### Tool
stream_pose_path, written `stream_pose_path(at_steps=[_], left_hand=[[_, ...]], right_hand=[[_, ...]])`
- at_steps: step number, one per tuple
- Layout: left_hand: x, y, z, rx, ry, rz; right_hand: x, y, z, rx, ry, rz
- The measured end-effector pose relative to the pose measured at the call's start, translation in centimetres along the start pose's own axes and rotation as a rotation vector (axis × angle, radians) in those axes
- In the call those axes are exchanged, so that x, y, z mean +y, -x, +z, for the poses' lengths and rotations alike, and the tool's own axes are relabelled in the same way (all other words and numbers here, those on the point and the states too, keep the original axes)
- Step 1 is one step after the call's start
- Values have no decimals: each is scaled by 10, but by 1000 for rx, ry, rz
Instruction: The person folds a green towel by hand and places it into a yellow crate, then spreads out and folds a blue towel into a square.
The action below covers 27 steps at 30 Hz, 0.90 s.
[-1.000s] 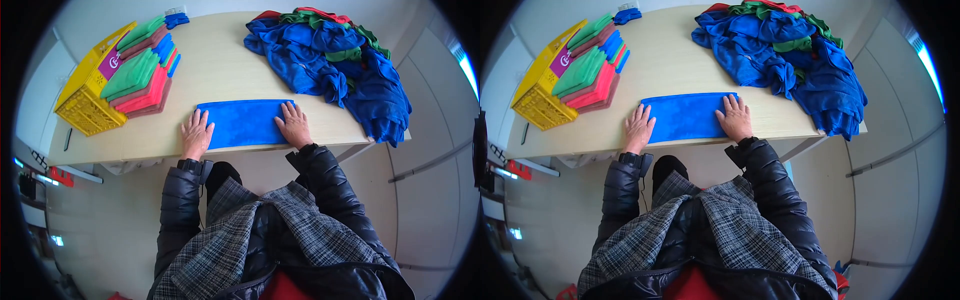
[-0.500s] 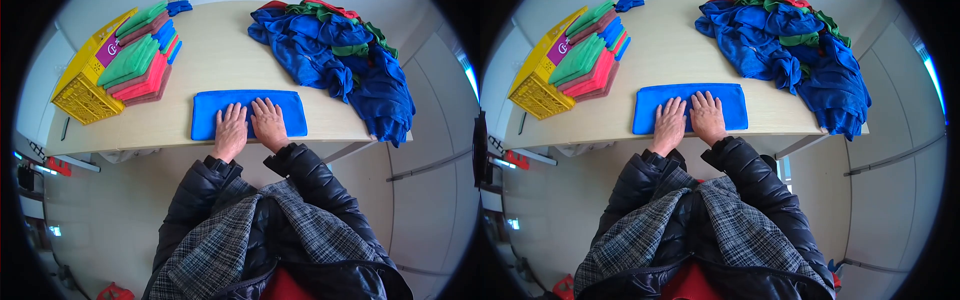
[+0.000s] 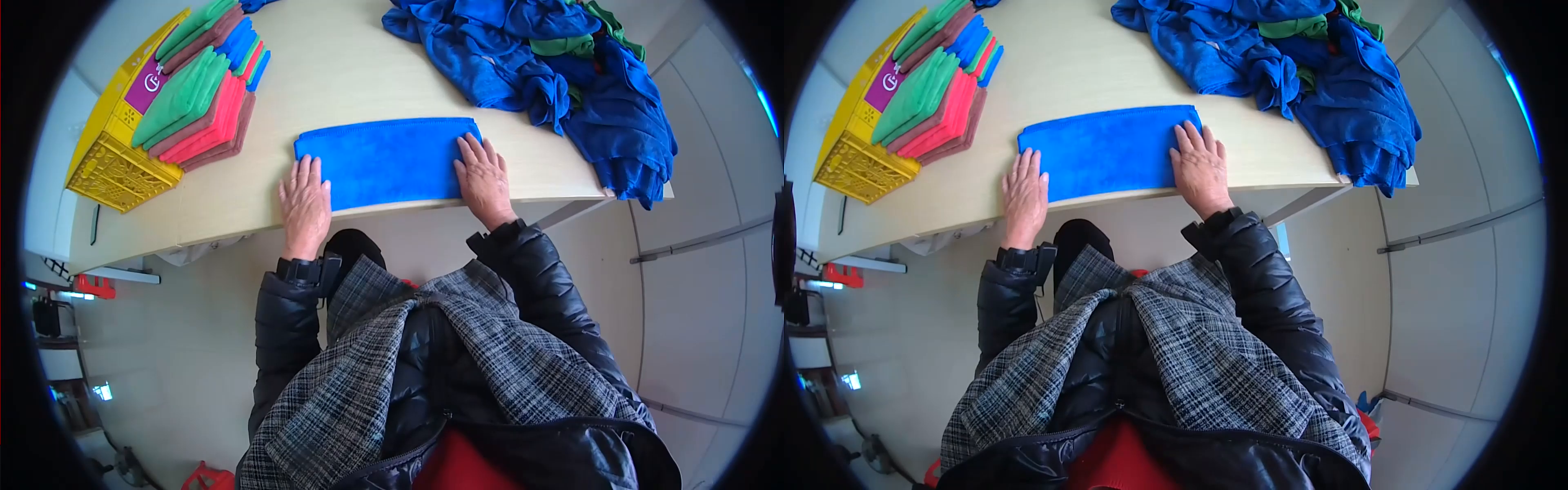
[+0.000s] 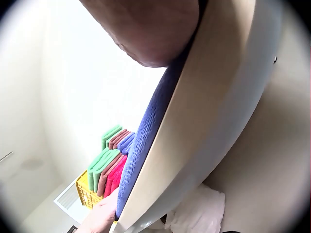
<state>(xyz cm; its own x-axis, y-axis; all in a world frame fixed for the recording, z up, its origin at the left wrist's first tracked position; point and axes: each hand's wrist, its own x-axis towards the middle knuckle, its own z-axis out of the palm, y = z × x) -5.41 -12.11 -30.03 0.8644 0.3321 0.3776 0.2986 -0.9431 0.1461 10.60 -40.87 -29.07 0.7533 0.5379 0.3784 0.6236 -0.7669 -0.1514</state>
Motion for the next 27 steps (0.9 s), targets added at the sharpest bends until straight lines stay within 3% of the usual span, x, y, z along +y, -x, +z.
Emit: stream_pose_path(at_steps=[5, 8, 10, 12, 16, 21, 27], left_hand=[[-16, 0, -11, -15, -68, -110], [-12, -9, -18, -22, -203, -116], [23, -24, -27, 21, -98, 1], [53, -36, -19, 5, -6, 195], [75, -60, 18, -82, 134, 291], [68, -64, 27, -151, 87, 249], [31, -61, 22, -138, -34, 105]], right_hand=[[20, -1, -17, -36, 171, 115], [10, -15, -20, 17, 117, 38], [-9, -25, -14, 40, 88, 2], [-39, -38, 0, 7, -151, -57], [-65, -55, 31, -49, -172, -73], [-52, -57, 28, -85, -58, -108], [-22, -56, 19, -82, -16, 21]])
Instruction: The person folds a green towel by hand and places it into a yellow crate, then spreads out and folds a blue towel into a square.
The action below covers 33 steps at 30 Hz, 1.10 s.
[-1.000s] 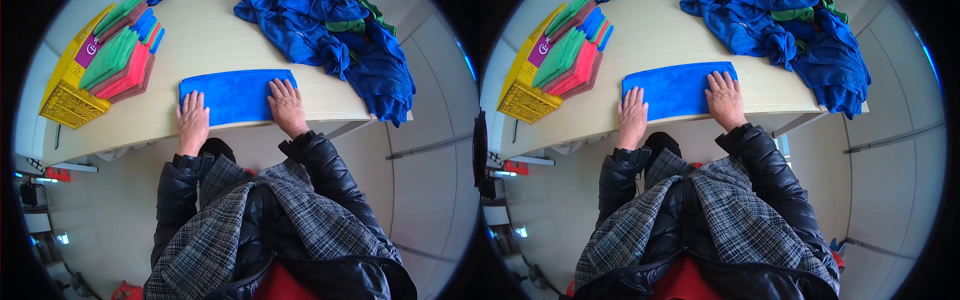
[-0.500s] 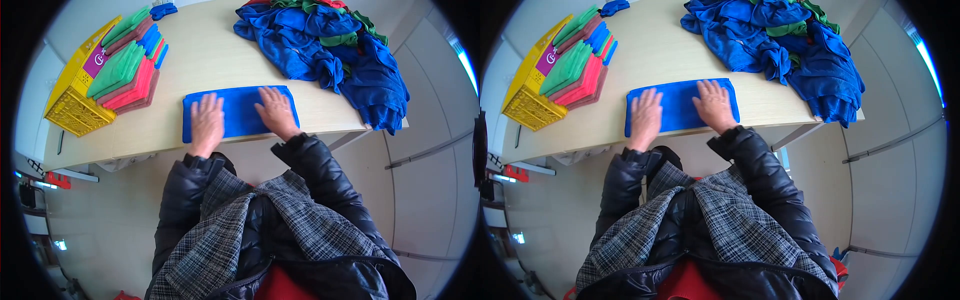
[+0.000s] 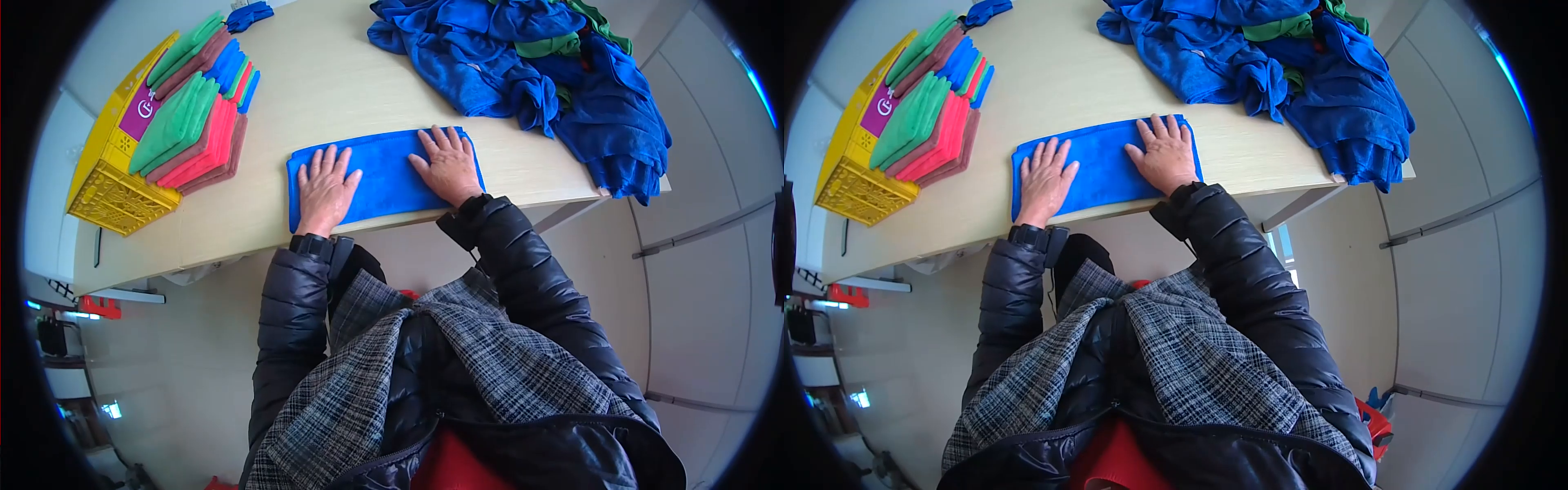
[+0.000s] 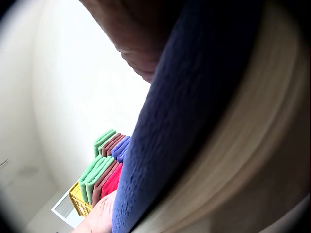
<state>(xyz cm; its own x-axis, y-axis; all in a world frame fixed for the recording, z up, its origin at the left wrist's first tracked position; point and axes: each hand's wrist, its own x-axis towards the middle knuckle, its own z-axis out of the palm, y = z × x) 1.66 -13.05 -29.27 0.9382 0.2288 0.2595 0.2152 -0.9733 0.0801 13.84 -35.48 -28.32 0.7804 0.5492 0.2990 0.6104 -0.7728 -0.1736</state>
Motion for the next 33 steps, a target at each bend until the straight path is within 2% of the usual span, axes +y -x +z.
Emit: stream_pose_path(at_steps=[7, 10, 13, 14, 16, 18, 19, 21, 26, 30, 33], left_hand=[[-52, 20, 1, 7, 96, -178], [-56, 30, -6, 19, 89, -230], [-47, 39, -18, 24, 31, -279], [-33, 39, -22, 73, -27, -216], [5, 41, -27, 163, -142, -88], [50, 42, -34, 121, -34, 56], [65, 40, -25, 126, -39, 58], [82, 40, -4, 82, 107, 185], [73, 55, -13, 130, 76, 229], [47, 63, -18, 95, 64, 105], [11, 68, -16, 160, -12, -29]], right_hand=[[32, 15, -5, 35, 5, 82], [40, 26, -7, 56, -6, 86], [36, 38, -19, 54, 137, 134], [30, 39, -23, 57, 137, 137], [5, 38, -28, 108, 56, 31], [-18, 40, -21, 133, 11, -24], [-29, 40, -15, 112, -15, -41], [-41, 38, -6, 70, -67, -75], [-27, 45, -6, 57, -17, -114], [-20, 49, -12, 41, 12, -124], [-11, 57, -21, 62, 17, -93]])
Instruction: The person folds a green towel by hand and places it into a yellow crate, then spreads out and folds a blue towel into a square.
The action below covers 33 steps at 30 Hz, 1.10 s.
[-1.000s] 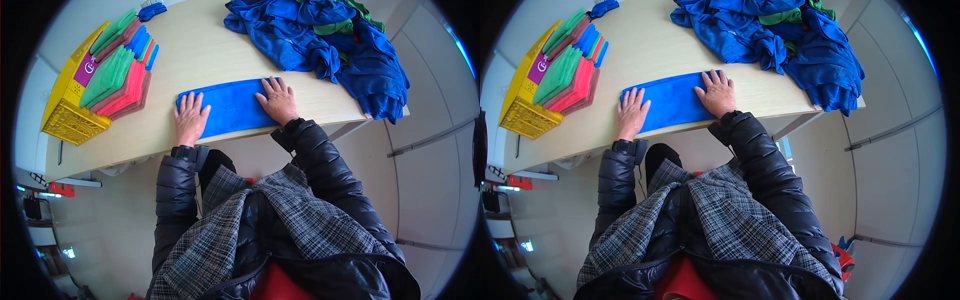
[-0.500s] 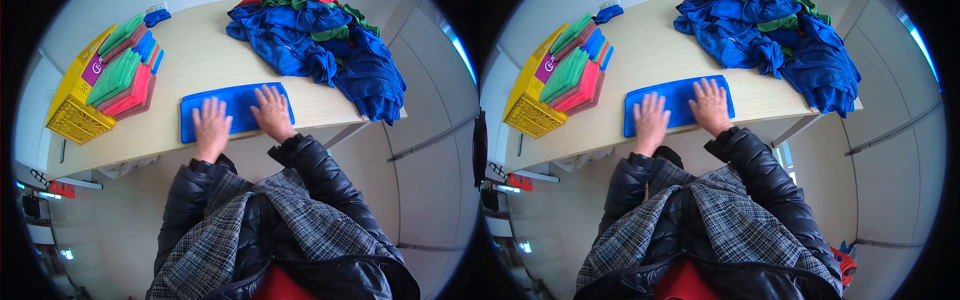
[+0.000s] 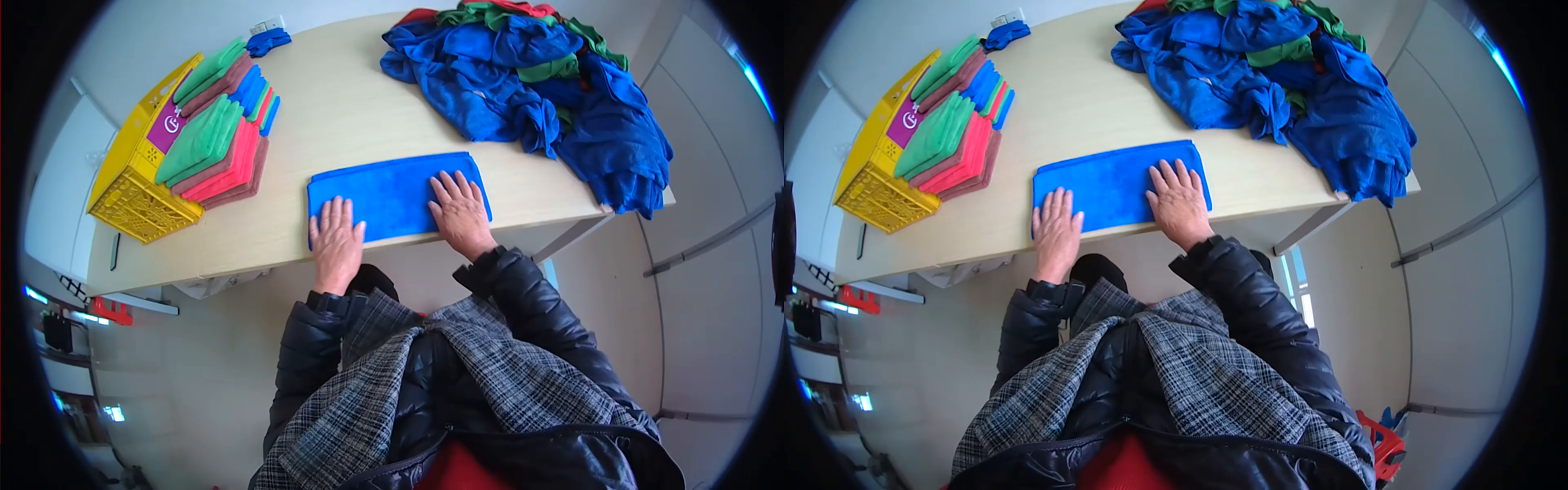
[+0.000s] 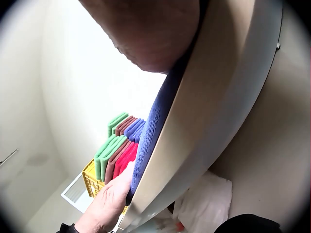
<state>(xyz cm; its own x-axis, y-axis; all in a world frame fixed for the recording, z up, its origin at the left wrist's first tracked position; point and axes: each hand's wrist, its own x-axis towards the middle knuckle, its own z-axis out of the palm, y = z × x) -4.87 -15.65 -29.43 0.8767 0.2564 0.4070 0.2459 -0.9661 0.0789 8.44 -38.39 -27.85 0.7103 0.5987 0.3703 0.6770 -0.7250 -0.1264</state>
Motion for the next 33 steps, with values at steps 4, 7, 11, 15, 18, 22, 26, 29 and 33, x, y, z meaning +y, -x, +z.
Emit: stream_pose_path(at_steps=[4, 7, 11, 15, 18, 22, 26, 29, 33], left_hand=[[-47, -2, -1, -48, 79, -244], [-49, -12, -5, 126, 90, -284], [-42, -30, -14, 36, 246, -444], [-44, -37, -9, 15, 380, -541], [-48, -43, -4, -25, 379, -586], [-48, -47, -6, -50, 471, -669], [-96, -49, 83, -28, 1384, -525], [-92, -52, 10, -408, 1509, -546], [-101, -52, 25, -179, 1378, -44]], right_hand=[[14, 10, -4, 25, 9, -1], [19, 15, -4, 49, 39, 59], [15, 15, 3, 52, 30, 5], [5, -2, 8, 44, -10, -129], [-26, -16, 22, 29, -33, -172], [-43, -28, 20, 35, -100, -227], [-48, -22, 26, 95, -89, -250], [-49, -20, 24, 10, -65, -195], [-47, -16, 26, -22, -28, -191]])
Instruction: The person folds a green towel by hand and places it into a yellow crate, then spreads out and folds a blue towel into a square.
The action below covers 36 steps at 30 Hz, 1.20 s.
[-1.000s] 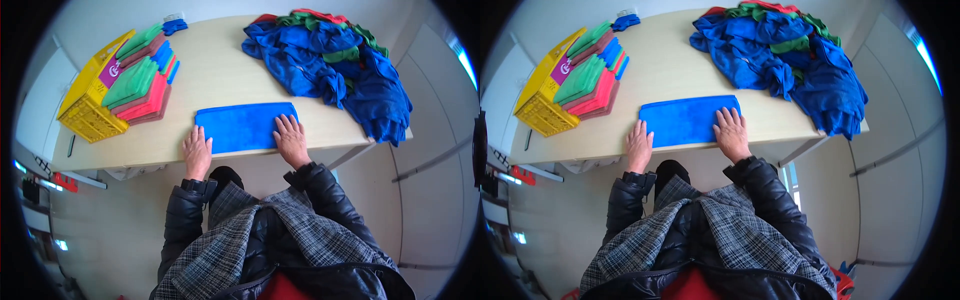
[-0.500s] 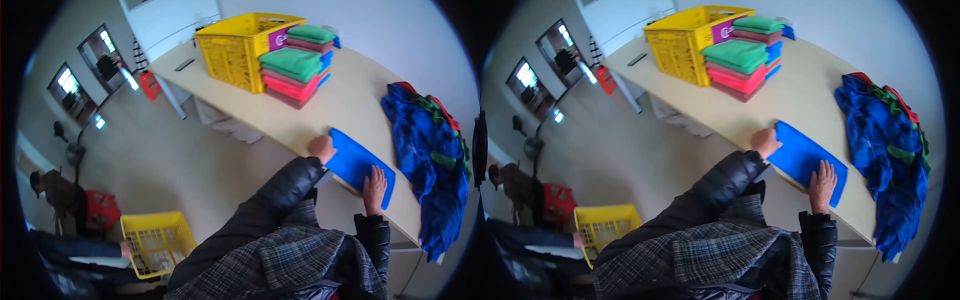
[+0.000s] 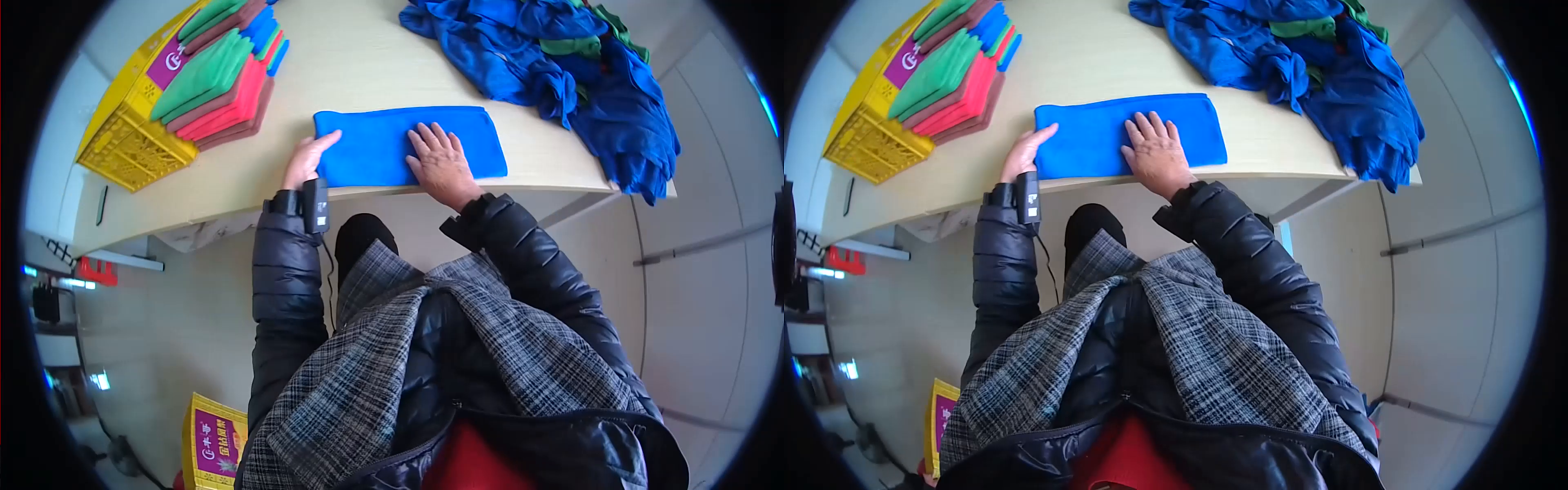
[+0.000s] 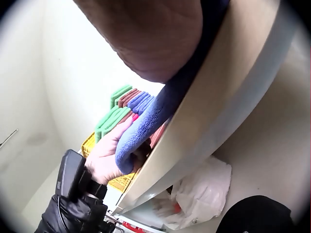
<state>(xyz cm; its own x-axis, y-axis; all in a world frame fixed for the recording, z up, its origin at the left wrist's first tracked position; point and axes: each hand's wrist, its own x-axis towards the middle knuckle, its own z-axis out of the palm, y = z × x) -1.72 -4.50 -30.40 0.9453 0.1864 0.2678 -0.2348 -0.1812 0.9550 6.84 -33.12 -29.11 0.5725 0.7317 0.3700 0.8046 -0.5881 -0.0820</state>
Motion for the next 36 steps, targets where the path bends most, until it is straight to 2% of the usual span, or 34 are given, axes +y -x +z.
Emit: stream_pose_path(at_steps=[1, 2, 5, 10, 13, 17, 21, 25, 26, 29, 33, 36], left_hand=[[19, 2, 5, 130, 487, -485], [25, 4, 7, 121, 483, -490], [32, 16, 13, 233, 559, -496], [46, 30, 11, 212, 503, -492], [52, 37, 7, 314, 552, -472], [70, 44, 1, 387, 505, -490], [68, 44, -13, 394, 501, -493], [103, 31, 6, 383, 547, -546], [109, 25, 12, 379, 540, -548], [120, -4, 33, 249, 354, -327], [126, -47, 65, 112, 150, -244], [127, -72, 94, 29, 56, -254]], right_hand=[[2, 0, -2, -2, 0, 15], [2, -2, -4, -27, -24, 33], [3, -11, -11, -73, -81, 66], [-12, -33, -5, -67, -39, 73], [-27, -36, -1, -125, -60, 115], [-31, -40, 1, -180, -90, 105], [-37, -41, 15, -145, -29, 71], [-38, -37, 10, -191, -20, 85], [-38, -36, 12, -149, -29, 80], [-36, -31, 15, -50, -47, 80], [-28, -22, 3, 18, -125, 40], [-29, 16, -4, 123, -291, -50]])
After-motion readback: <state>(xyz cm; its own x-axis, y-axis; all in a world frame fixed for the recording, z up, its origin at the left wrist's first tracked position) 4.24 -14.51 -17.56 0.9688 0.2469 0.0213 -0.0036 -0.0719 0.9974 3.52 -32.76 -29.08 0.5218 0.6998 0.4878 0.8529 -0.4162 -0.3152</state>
